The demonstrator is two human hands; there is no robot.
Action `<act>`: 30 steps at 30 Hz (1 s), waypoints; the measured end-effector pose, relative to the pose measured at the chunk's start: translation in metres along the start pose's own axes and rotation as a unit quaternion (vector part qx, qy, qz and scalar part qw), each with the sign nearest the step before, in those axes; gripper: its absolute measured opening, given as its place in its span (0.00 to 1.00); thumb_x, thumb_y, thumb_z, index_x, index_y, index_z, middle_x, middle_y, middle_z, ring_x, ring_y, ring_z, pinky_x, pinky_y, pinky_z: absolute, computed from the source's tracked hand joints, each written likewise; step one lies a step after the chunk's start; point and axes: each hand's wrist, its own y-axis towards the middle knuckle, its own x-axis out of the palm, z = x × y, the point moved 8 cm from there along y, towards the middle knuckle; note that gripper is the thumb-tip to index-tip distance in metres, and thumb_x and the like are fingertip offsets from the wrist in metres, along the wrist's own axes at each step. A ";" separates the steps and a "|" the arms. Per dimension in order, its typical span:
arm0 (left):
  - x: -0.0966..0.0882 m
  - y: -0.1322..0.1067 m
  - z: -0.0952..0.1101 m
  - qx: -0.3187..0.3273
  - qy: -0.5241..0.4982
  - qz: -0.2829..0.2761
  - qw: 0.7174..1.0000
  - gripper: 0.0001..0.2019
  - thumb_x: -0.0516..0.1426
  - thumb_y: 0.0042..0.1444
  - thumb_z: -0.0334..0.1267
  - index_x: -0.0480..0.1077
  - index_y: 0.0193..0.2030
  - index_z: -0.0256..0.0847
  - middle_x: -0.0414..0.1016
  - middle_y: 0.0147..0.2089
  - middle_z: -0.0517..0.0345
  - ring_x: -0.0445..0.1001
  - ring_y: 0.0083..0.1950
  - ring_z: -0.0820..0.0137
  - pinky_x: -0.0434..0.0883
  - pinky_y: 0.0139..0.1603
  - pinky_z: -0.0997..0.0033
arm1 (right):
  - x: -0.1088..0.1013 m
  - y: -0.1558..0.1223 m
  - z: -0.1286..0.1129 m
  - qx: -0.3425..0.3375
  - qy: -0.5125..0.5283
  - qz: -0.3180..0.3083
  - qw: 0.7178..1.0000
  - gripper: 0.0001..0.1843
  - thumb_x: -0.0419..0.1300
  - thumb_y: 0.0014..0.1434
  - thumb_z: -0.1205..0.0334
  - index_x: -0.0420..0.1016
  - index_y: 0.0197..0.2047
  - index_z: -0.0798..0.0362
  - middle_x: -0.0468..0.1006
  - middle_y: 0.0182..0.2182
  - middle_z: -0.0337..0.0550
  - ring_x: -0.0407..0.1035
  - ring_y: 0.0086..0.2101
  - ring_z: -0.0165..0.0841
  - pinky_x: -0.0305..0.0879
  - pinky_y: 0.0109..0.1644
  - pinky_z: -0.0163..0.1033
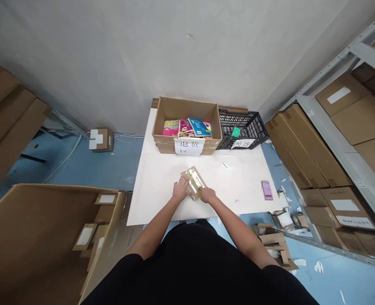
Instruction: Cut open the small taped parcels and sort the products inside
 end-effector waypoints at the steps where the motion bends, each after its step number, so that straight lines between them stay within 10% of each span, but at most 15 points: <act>1: 0.000 0.000 0.000 0.000 0.005 0.001 1.000 0.46 0.58 0.62 0.65 0.50 0.81 0.50 0.49 0.83 0.51 0.39 0.83 0.45 0.58 0.73 0.42 | 0.004 -0.009 0.008 0.005 0.003 -0.013 1.000 0.32 0.62 0.63 0.64 0.69 0.69 0.44 0.82 0.53 0.55 0.79 0.50 0.49 0.70 0.43 0.42; 7: 0.002 -0.001 0.014 -0.024 0.039 0.027 0.999 0.44 0.55 0.64 0.65 0.53 0.81 0.46 0.54 0.81 0.44 0.45 0.81 0.45 0.59 0.72 0.44 | 0.005 -0.039 0.031 0.032 -0.004 -0.001 0.999 0.34 0.58 0.62 0.70 0.69 0.70 0.44 0.83 0.50 0.56 0.79 0.49 0.50 0.69 0.43 0.43; 11: 0.001 0.003 0.038 -0.096 0.042 0.040 0.994 0.42 0.56 0.64 0.64 0.62 0.77 0.37 0.64 0.74 0.33 0.56 0.75 0.38 0.63 0.69 0.43 | -0.011 -0.056 0.059 0.074 0.122 0.128 0.981 0.29 0.55 0.66 0.66 0.69 0.69 0.44 0.84 0.46 0.53 0.80 0.44 0.46 0.70 0.42 0.42; 16: -0.004 0.018 0.054 -0.065 0.015 -0.021 0.998 0.30 0.53 0.69 0.55 0.73 0.68 0.36 0.75 0.65 0.33 0.70 0.67 0.43 0.67 0.66 0.46 | 0.013 -0.072 0.112 0.145 0.442 0.235 0.854 0.33 0.52 0.70 0.54 0.54 0.76 0.46 0.82 0.34 0.39 0.76 0.25 0.34 0.72 0.36 0.39; 20: -0.007 0.021 0.050 0.077 0.013 0.001 0.997 0.36 0.58 0.66 0.55 0.59 0.78 0.51 0.56 0.81 0.48 0.50 0.81 0.47 0.56 0.76 0.46 | 0.041 -0.058 0.123 0.135 0.594 0.239 0.756 0.37 0.55 0.66 0.53 0.51 0.75 0.49 0.80 0.35 0.37 0.77 0.24 0.32 0.74 0.33 0.37; 30: 0.022 0.020 0.053 0.039 0.019 0.014 0.999 0.39 0.53 0.69 0.59 0.47 0.82 0.53 0.40 0.85 0.53 0.37 0.84 0.47 0.45 0.81 0.39 | 0.052 -0.018 0.117 0.137 0.515 0.171 0.829 0.18 0.54 0.72 0.51 0.70 0.59 0.51 0.77 0.27 0.34 0.70 0.19 0.27 0.69 0.27 0.31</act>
